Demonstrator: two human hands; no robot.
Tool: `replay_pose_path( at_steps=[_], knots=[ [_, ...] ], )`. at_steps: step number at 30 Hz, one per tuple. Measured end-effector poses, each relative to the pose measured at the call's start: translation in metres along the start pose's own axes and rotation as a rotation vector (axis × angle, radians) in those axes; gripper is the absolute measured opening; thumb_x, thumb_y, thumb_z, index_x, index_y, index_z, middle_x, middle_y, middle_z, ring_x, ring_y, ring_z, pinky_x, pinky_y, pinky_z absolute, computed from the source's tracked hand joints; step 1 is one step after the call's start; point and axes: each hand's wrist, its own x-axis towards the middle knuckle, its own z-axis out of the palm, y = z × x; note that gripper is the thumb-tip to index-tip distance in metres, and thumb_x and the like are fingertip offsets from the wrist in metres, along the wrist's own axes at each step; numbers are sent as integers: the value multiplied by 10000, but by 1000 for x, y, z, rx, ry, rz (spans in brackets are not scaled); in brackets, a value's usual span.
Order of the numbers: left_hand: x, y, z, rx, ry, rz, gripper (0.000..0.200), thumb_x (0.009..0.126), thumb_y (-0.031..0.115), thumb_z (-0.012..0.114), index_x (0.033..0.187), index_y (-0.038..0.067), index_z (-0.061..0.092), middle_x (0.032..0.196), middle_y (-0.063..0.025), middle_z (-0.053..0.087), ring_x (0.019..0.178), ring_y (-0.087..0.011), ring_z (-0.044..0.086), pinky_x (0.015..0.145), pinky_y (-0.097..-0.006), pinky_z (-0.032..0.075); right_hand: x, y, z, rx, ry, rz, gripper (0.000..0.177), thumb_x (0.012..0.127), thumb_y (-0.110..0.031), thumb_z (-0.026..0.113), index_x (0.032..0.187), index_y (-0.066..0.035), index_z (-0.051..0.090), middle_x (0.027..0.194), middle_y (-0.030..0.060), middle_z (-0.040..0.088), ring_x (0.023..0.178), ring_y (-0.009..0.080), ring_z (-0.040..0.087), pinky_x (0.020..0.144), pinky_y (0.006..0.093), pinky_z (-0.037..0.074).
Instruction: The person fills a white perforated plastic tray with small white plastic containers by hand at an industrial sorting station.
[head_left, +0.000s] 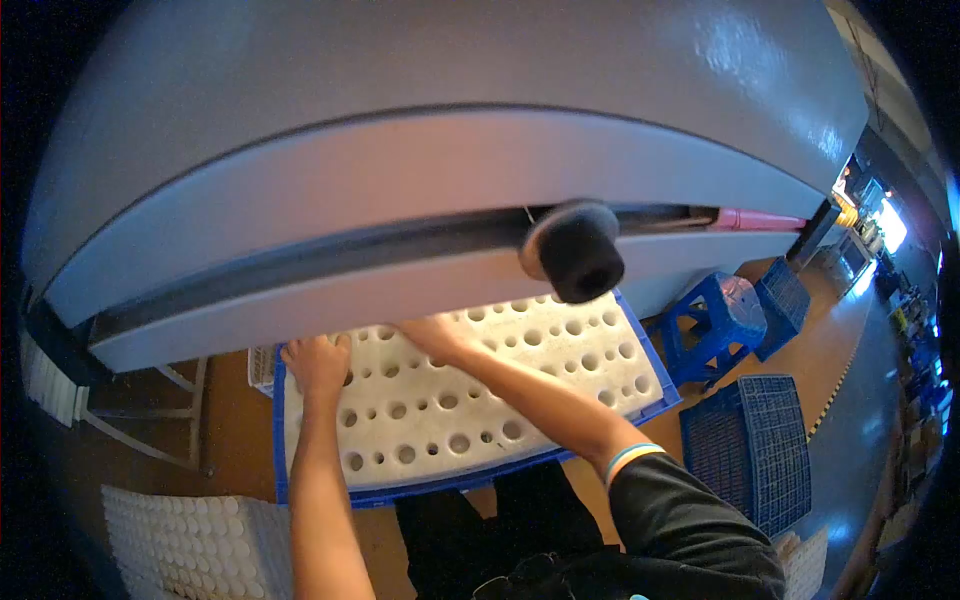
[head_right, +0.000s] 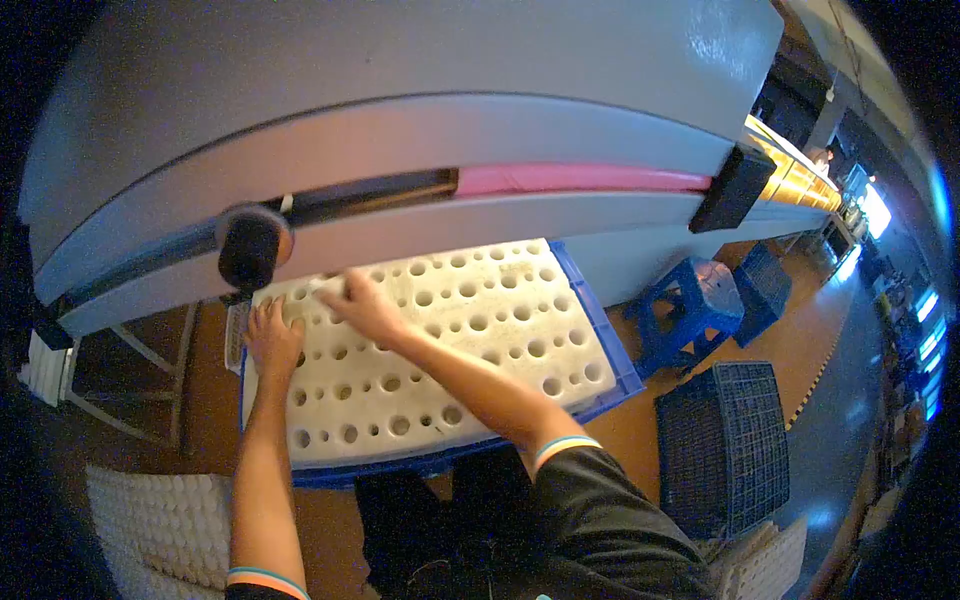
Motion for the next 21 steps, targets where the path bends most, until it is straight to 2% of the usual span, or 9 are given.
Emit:
replay_pose_path(
  at_steps=[4,6,9,13,15,17,18,19,21],
  knots=[
    [-2,10,-20,-63,-45,18,542,773,354,577,1252,104,543,1300,-160,503,1246,-339,407,1017,-554,295,-20,47,-125,-291,508,-3,445,821,-302,655,1169,-46,546,893,164,613,916,272,598,821,407,467],
    [-1,11,-23,-87,-86,4,541,775,364,573,1237,84,552,1278,-174,518,1231,-347,418,1016,-557,293,-22,83,-186,-576,687,121,437,829,-303,645,1169,-47,542,908,160,610,921,270,598,821,403,472],
    [-4,16,-31,-101,-101,-3,555,784,389,562,1211,34,560,1263,-195,529,1213,-359,436,1020,-547,291,-22,137,-234,-845,626,400,426,842,-304,630,1169,-48,537,932,154,606,929,266,598,821,397,479],
    [-2,6,-11,-130,-83,-1,532,800,403,564,1209,63,566,1277,-186,523,1208,-369,438,1026,-535,286,-17,180,-215,-971,452,545,411,858,-306,610,1168,-49,529,963,147,600,940,260,597,820,389,490],
    [-4,-2,-3,-161,-10,-6,509,803,398,574,1200,79,574,1267,-178,531,1203,-369,440,1023,-530,288,-15,190,-209,-973,476,549,404,866,-307,600,1168,-49,525,978,143,597,946,258,596,820,385,495],
    [-7,4,-9,-235,339,205,335,840,309,564,1040,55,650,1070,-184,632,1049,-387,543,919,-495,376,-9,187,-208,-920,530,510,397,874,-308,590,1168,-50,521,993,139,595,951,255,596,820,381,500],
    [-5,5,-11,-259,298,197,316,834,298,568,1022,61,657,1042,-176,641,1044,-375,549,924,-533,356,-4,179,-207,-880,567,473,393,879,-308,585,1168,-50,519,1001,138,593,954,254,596,820,379,503],
    [-3,8,-17,-108,166,167,348,824,292,574,1081,65,633,1107,-166,617,1076,-364,534,932,-572,332,3,173,-202,-829,607,417,390,883,-309,581,1168,-51,517,1009,136,592,957,253,596,820,377,505],
    [2,-2,4,-154,169,81,436,807,292,584,1185,73,578,1215,-167,555,1176,-353,463,971,-578,300,14,157,-188,-666,683,260,383,891,-310,571,1168,-51,513,1024,132,589,962,250,595,819,373,511]
  ],
)
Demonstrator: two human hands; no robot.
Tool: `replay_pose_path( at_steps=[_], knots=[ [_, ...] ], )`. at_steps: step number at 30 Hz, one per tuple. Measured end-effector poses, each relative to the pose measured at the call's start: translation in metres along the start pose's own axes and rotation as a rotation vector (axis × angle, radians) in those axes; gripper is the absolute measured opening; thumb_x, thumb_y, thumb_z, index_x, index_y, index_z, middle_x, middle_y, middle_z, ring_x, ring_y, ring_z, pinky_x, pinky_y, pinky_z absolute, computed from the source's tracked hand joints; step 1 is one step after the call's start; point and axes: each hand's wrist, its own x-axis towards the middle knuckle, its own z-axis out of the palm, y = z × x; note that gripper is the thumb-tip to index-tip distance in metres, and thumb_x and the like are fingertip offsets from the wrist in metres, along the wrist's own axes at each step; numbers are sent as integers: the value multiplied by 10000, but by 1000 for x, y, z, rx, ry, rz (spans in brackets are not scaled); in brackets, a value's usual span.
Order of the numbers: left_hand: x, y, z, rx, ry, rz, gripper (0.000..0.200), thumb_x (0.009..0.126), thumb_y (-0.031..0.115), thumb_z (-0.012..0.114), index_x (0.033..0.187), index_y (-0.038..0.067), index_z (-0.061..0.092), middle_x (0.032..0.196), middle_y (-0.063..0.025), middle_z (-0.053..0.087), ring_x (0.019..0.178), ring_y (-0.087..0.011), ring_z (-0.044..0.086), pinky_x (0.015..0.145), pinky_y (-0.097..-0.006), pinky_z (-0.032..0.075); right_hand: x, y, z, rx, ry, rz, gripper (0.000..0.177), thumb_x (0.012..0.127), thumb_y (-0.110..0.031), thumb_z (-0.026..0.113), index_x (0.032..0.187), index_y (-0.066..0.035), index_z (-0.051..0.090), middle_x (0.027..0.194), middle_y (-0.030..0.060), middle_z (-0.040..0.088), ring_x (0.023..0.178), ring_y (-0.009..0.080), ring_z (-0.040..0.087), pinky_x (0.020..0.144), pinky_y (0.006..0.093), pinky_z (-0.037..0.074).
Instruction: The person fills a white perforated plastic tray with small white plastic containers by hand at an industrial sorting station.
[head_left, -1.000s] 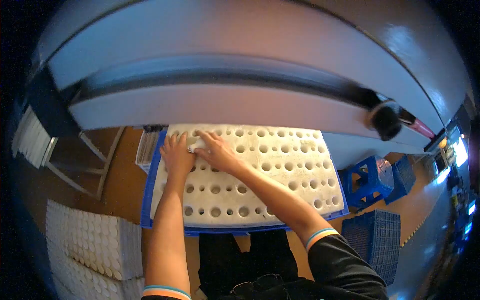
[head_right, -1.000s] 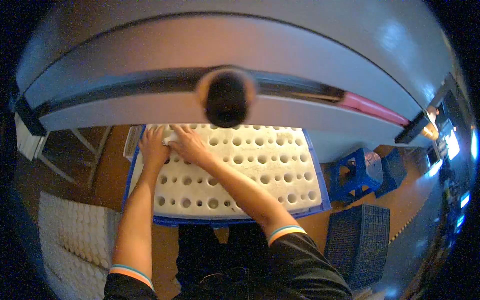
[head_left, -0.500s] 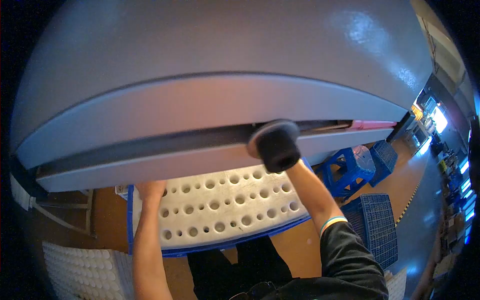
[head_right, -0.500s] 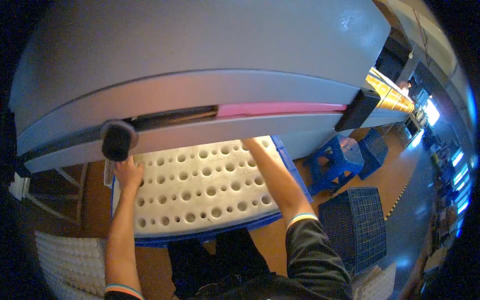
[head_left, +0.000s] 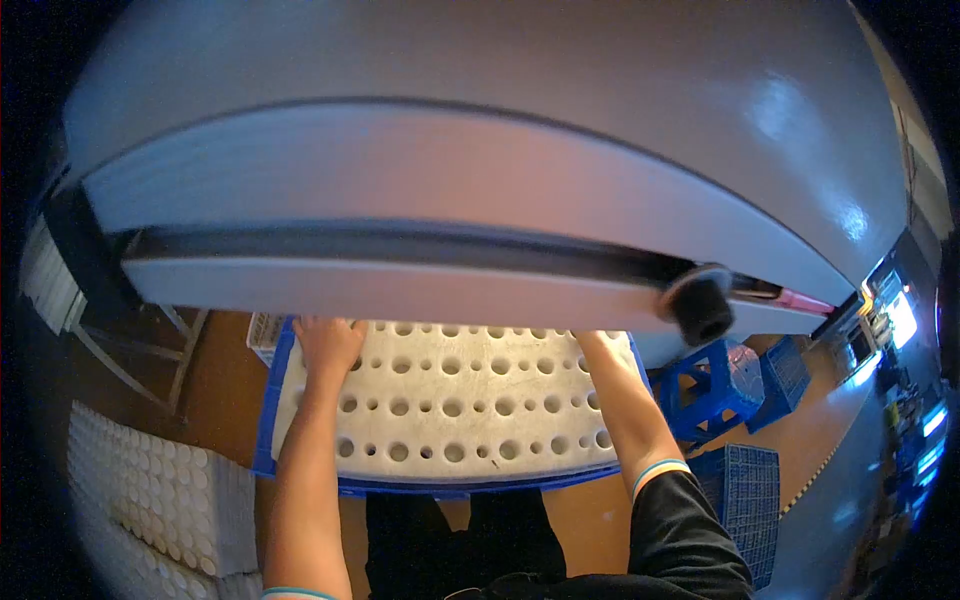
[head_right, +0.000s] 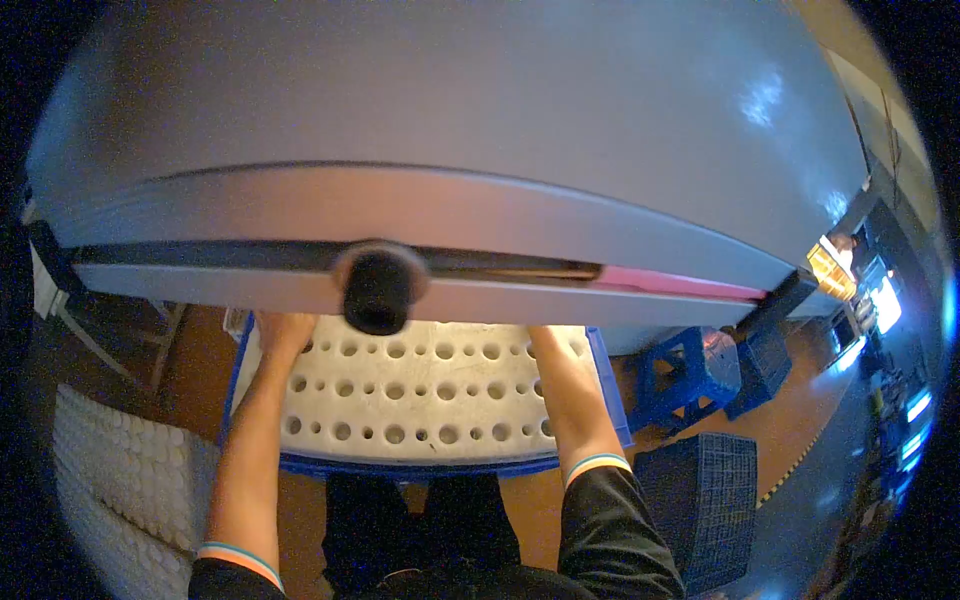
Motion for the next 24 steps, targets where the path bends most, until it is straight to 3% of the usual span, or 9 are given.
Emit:
replay_pose_path(
  at_steps=[3,7,10,13,15,18,20,22,24],
  knots=[
    [1,-1,1,115,-130,-36,535,790,310,596,1270,88,515,1318,-164,473,1275,-338,363,1020,-563,258,-19,-54,0,404,-24,-95,373,903,-311,556,1168,-52,507,1048,126,585,971,246,595,819,367,518],
    [-3,13,-16,109,-165,-125,551,786,325,586,1285,103,509,1359,-151,444,1322,-314,310,1050,-550,224,-46,-110,16,811,-331,-82,361,920,-313,536,1167,-53,500,1078,119,579,982,241,594,819,359,529],
    [0,12,-19,118,-275,-156,561,785,333,576,1297,117,502,1395,-124,415,1335,-310,298,1062,-545,212,-62,-136,34,969,-536,-68,352,932,-315,521,1167,-54,494,1102,113,575,990,237,594,818,353,536],
    [1,10,-17,114,-317,-166,558,786,330,568,1302,130,499,1407,-113,402,1345,-306,284,1074,-545,196,-83,-144,49,1066,-542,-164,343,944,-316,506,1167,-55,488,1125,108,571,998,233,593,818,347,544],
    [-1,8,-15,96,-250,-159,565,777,326,569,1302,129,500,1405,-113,404,1344,-300,288,1077,-539,196,-92,-149,55,1029,-460,-295,338,953,-317,496,1167,-56,484,1140,104,568,1004,230,593,818,343,549],
    [2,11,-21,84,-309,-169,583,768,325,569,1306,113,493,1403,-122,405,1344,-303,287,1078,-529,200,-101,-182,4,401,-342,-510,335,938,-301,491,1139,-36,527,1147,113,582,1037,257,573,893,358,484],
    [2,12,-21,77,-280,-158,587,764,323,568,1304,105,495,1391,-129,419,1338,-312,293,1080,-525,198,-95,-155,32,121,-126,-653,318,922,-263,474,1112,-24,565,1147,131,593,1065,278,543,945,366,417],
    [1,14,-22,69,-247,-150,590,759,320,568,1301,98,496,1380,-136,433,1333,-321,299,1081,-522,197,-96,-158,30,323,-302,-607,311,919,-260,471,1123,-45,566,1142,139,596,1061,271,537,927,370,429],
    [1,15,-24,89,-237,-153,551,791,335,563,1279,83,516,1355,-154,457,1296,-344,345,1070,-523,213,-99,-159,27,367,-331,-569,309,920,-259,473,1121,-43,565,1131,139,598,1042,266,541,908,365,432]
  ],
)
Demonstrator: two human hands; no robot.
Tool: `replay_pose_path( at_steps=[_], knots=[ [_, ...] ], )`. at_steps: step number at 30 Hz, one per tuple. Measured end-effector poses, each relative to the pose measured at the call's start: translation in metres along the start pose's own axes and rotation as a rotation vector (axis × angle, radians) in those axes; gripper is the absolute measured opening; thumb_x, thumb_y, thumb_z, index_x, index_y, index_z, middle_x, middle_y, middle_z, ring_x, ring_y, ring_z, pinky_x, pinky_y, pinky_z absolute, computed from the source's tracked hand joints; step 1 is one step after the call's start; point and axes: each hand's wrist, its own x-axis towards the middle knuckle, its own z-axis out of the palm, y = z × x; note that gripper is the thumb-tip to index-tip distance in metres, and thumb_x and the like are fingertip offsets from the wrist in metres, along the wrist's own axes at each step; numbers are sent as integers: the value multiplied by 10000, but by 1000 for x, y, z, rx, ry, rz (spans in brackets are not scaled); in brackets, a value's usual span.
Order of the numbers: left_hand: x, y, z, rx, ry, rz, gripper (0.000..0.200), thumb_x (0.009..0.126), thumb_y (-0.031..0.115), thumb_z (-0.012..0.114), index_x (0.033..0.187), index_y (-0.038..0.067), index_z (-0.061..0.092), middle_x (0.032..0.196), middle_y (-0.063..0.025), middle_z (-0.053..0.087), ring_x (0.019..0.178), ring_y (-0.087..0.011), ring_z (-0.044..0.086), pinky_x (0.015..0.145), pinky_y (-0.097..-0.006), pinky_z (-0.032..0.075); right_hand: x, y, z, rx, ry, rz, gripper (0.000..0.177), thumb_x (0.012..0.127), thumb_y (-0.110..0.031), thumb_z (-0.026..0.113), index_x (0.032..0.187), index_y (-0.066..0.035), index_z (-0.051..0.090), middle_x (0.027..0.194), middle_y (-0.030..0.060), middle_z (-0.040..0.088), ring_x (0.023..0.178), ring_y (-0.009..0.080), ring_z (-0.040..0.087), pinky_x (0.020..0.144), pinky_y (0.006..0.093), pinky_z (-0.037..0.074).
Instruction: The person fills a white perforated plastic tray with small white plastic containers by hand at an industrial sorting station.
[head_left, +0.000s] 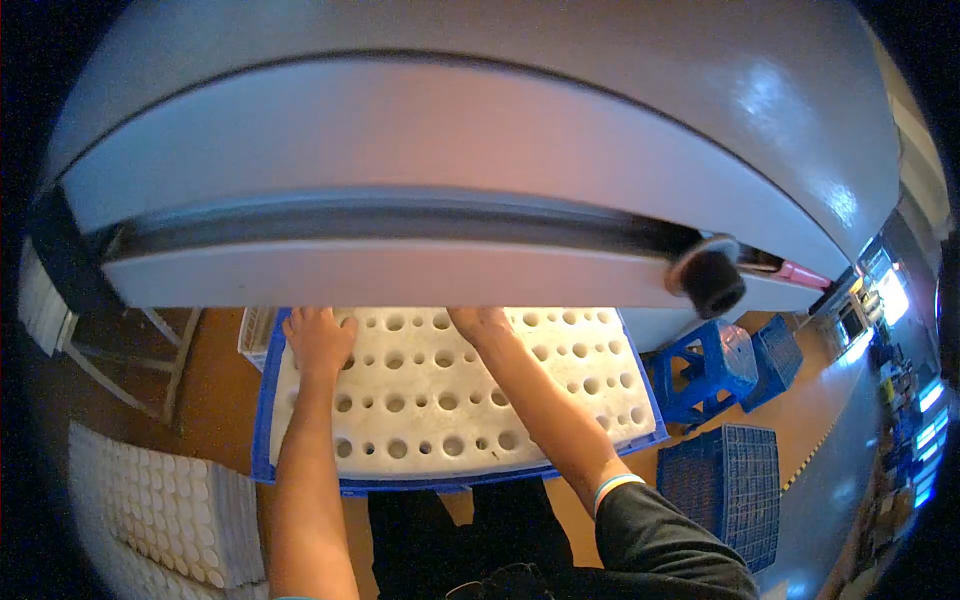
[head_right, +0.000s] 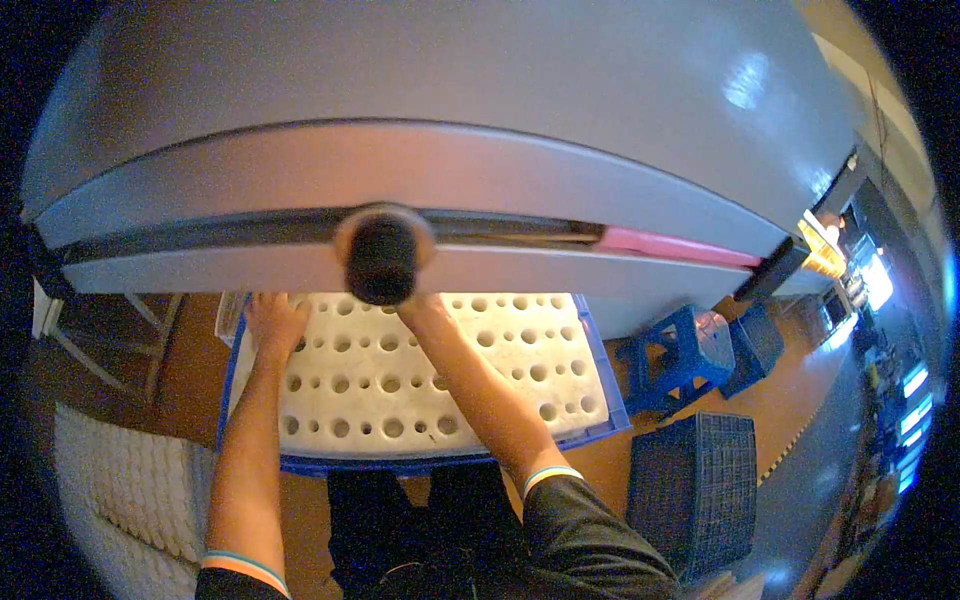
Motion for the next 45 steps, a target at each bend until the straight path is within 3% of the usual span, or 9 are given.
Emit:
replay_pose_path(
  at_steps=[9,14,17,20,22,30,32,40,45],
  knots=[
    [4,-5,21,-59,200,61,670,765,476,626,1287,76,496,1331,-168,474,1232,-366,414,1012,-567,288,-27,90,-125,-346,352,336,301,925,-255,480,1112,-33,560,1085,141,609,957,241,558,826,342,445],
    [2,-6,13,-19,244,75,642,781,530,612,1289,150,518,1315,-164,503,1227,-343,442,1027,-528,303,-91,196,-193,-786,150,832,297,928,-253,484,1107,-28,558,1059,142,615,910,227,568,780,329,453],
    [-2,0,-5,-618,-229,-379,560,781,489,616,1245,178,571,1276,-139,548,1206,-316,474,1040,-493,305,-112,219,-189,-786,55,913,295,930,-252,486,1104,-24,556,1044,142,619,881,219,573,752,322,457],
    [0,6,-14,150,-205,6,671,931,539,362,1454,126,283,1503,-113,278,1389,-299,239,1116,-519,186,-106,222,-180,-767,76,911,293,932,-251,489,1101,-21,554,1028,143,623,853,210,579,725,314,462],
    [50,-81,123,1388,963,135,665,933,524,368,1459,130,267,1508,-128,256,1398,-302,208,1119,-542,150,-97,218,-176,-726,137,872,292,933,-250,490,1099,-19,553,1018,143,625,834,205,583,706,309,465],
    [4,-11,24,-145,329,236,382,866,353,525,1082,61,645,1110,-185,620,1074,-366,544,937,-505,372,-24,110,-131,131,421,399,288,937,-247,497,1091,-10,549,977,144,635,758,183,598,633,289,477],
    [1,3,-4,64,33,64,503,751,334,604,1209,126,595,1323,-127,506,1236,-337,425,1043,-482,299,-9,83,-104,429,353,372,287,938,-246,498,1089,-8,548,966,145,638,739,177,602,615,284,480],
    [6,-7,14,0,42,45,618,726,288,632,1298,100,489,1383,-139,420,1305,-313,345,1067,-465,286,-14,53,2,1067,212,466,284,943,-243,505,1082,1,544,925,146,647,663,155,617,541,264,491],
    [19,-21,26,-482,315,338,527,814,242,585,1297,68,466,1401,-156,402,1256,-307,426,1053,-438,324,-9,57,-21,1657,252,663,519,995,-324,384,1407,-20,303,1409,223,354,1279,281,413,1009,362,413]
  ],
)
